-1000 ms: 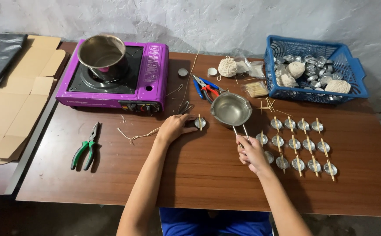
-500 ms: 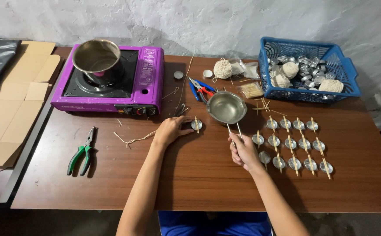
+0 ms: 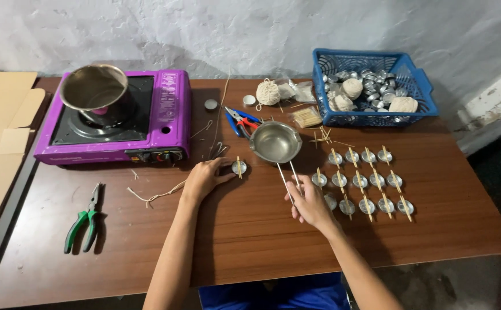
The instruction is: Assembling candle wicks into metal holders and pouring melted wax into them using a small pot.
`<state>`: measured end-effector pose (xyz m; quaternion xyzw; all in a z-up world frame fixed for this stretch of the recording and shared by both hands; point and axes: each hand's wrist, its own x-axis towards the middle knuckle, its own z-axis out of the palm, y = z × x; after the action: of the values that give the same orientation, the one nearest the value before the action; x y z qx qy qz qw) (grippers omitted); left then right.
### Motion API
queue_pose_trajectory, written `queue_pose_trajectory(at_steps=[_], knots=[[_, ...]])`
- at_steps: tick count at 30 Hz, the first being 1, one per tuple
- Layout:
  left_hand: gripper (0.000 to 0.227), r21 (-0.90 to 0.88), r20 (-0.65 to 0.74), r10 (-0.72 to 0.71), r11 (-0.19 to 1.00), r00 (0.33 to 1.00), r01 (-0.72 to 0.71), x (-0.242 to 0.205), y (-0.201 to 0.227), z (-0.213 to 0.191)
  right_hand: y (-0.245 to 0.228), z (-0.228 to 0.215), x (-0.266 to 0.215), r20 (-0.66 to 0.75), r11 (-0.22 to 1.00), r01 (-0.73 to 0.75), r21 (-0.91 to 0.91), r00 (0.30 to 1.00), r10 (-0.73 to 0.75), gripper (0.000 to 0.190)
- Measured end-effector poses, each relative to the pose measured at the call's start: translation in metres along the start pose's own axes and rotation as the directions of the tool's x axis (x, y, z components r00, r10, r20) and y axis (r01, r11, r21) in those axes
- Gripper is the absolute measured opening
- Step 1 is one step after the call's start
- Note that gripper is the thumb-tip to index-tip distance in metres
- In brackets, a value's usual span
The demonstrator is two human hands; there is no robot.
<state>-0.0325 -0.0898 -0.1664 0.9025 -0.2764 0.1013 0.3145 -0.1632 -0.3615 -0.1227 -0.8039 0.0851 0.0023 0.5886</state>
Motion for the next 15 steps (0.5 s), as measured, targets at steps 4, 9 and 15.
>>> queue_pose_trajectory(at_steps=[4,9,15], knots=[[0.05,-0.022,0.018,-0.015,1.0,1.0,0.015,-0.001,-0.01,0.004,0.028,-0.029,-0.008,-0.046,0.925,0.12,-0.361,0.988,-0.146,0.046],[0.059,-0.134,-0.042,-0.014,0.991,0.999,0.009,-0.01,-0.012,0.006,0.006,-0.096,-0.011,0.099,0.498,0.344,-0.796,0.885,-0.455,0.037],[0.039,0.114,-0.277,0.105,0.991,0.955,-0.076,-0.028,-0.009,-0.006,0.007,-0.138,0.015,0.221,0.515,0.347,-0.783,0.931,-0.291,0.045]])
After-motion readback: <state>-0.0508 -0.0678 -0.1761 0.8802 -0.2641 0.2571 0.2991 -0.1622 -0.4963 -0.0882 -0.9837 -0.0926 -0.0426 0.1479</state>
